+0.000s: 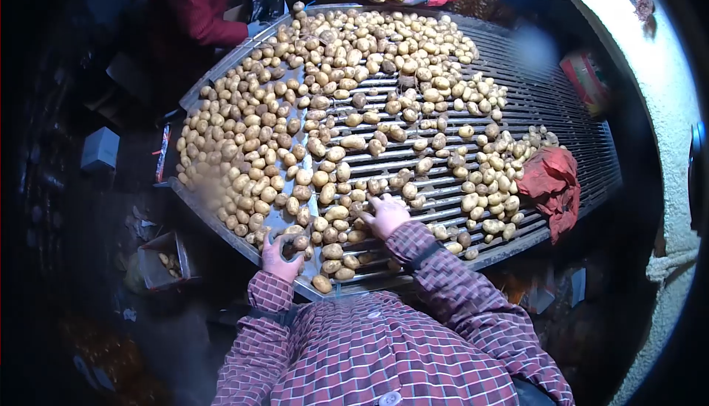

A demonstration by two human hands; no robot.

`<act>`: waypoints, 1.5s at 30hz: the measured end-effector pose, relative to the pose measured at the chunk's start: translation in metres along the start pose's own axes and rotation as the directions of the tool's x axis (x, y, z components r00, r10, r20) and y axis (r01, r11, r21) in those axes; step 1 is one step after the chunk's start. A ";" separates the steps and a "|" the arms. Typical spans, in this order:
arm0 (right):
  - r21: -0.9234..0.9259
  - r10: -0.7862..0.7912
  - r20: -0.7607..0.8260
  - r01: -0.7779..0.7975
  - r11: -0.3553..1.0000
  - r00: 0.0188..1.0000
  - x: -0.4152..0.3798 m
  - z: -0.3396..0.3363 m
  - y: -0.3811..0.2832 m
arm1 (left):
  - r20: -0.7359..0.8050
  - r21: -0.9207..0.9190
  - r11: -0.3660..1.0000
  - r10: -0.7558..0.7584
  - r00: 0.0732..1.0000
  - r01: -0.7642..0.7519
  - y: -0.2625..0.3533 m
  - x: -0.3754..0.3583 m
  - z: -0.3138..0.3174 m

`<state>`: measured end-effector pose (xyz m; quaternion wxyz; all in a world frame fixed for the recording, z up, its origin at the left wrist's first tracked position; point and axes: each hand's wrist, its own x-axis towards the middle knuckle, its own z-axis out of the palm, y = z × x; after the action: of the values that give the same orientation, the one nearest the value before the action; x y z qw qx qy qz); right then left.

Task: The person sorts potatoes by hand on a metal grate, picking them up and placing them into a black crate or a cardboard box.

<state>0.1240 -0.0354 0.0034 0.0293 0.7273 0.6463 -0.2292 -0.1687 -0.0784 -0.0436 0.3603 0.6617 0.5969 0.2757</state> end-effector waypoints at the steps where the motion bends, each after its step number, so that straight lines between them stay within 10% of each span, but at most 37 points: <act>1: -0.034 0.047 0.063 -0.045 0.998 0.997 0.008 -0.002 -0.017 | -0.013 -0.121 0.993 0.003 1.000 -0.005 -0.009 -0.004 -0.001; 2: -0.070 0.100 0.122 -0.092 0.993 0.987 0.015 -0.003 -0.032 | -0.021 -0.242 0.970 0.010 1.000 -0.015 -0.012 -0.001 -0.002; 3: -0.096 0.147 0.136 -0.134 0.986 0.980 0.023 0.003 -0.041 | 0.108 -0.748 0.630 -0.192 0.975 0.207 0.011 -0.001 -0.003; 4: -0.122 0.195 0.151 -0.177 0.977 0.969 0.027 0.003 -0.046 | 0.154 -0.843 0.477 -0.228 0.961 0.248 0.011 -0.004 -0.004; 7: -0.073 0.134 0.142 -0.125 0.990 0.981 0.027 0.009 -0.033 | 0.272 -0.902 0.292 -0.187 0.944 0.318 0.024 -0.006 -0.008; 10: -0.052 0.032 0.158 -0.024 0.998 0.987 0.013 -0.004 -0.032 | 0.515 -0.831 -0.292 -0.082 0.853 0.473 0.009 0.002 0.013; 14: 0.369 -0.037 -0.001 0.035 0.929 0.999 -0.001 -0.004 -0.026 | 0.627 -0.724 -0.452 -0.117 0.770 0.521 0.033 0.020 0.024; 17: 0.503 -0.344 -0.196 0.395 0.769 0.918 -0.031 -0.028 -0.056 | 0.684 -0.683 -0.425 -0.088 0.724 0.594 0.032 0.030 0.034; 19: 0.342 -0.561 -0.233 0.607 0.718 0.795 -0.038 -0.032 -0.069 | 0.641 -0.482 -0.583 0.275 0.716 0.655 0.051 0.036 0.029; 20: 0.286 -0.626 -0.258 0.677 0.678 0.736 -0.036 -0.031 -0.070 | 0.669 -0.668 -0.375 0.075 0.740 0.643 0.031 0.038 0.038; 21: 0.395 -0.593 -0.273 0.651 0.648 0.757 -0.032 -0.041 -0.067 | 0.627 -0.779 -0.119 -0.128 0.768 0.616 0.019 0.038 0.040; 24: 0.434 -0.284 -0.341 0.418 0.798 0.896 0.008 -0.055 -0.021 | 0.614 -0.652 -0.511 0.078 0.786 0.560 0.041 0.034 0.020; 28: -0.218 0.013 -0.174 -0.052 0.975 0.985 0.067 -0.010 0.065 | 0.640 -0.666 -0.537 -0.055 0.766 0.518 0.048 0.033 0.008; 30: -0.311 -0.050 -0.034 0.037 0.950 0.998 0.081 -0.011 0.085 | 0.610 -0.731 -0.430 -0.067 0.789 0.529 0.047 0.033 0.007; 34: -0.065 -0.189 -0.379 0.177 0.982 0.906 0.109 -0.046 0.033 | 0.662 -0.666 -0.527 -0.091 0.744 0.528 0.025 0.027 0.011; 38: -0.330 -0.520 -0.200 0.443 0.834 0.830 0.177 -0.032 0.008 | 0.675 -0.697 -0.576 -0.323 0.663 0.427 0.030 0.019 -0.002; 40: -0.322 -0.409 0.103 0.420 0.849 0.907 0.188 -0.021 0.007 | 0.617 -0.715 -0.583 -0.267 0.740 0.386 0.004 0.013 0.000; 43: 0.102 -0.362 -0.155 0.379 0.920 0.919 0.184 -0.012 0.028 | 0.463 -0.764 -0.585 -0.204 0.863 0.272 -0.018 0.004 -0.019; 44: 0.549 -0.216 -0.055 0.210 0.809 0.975 0.211 0.014 0.070 | 0.408 -0.810 -0.552 -0.291 0.865 0.197 -0.011 0.003 -0.027; 45: 0.940 -0.159 0.106 -0.047 0.338 0.981 0.193 0.005 0.073 | 0.389 -0.811 -0.558 -0.295 0.873 0.173 -0.017 -0.001 -0.027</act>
<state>0.2038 0.1299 -0.0918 -0.3437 0.5652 0.4164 -0.6237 -0.2003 -0.0746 -0.0409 0.7765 -0.1539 0.2245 0.5683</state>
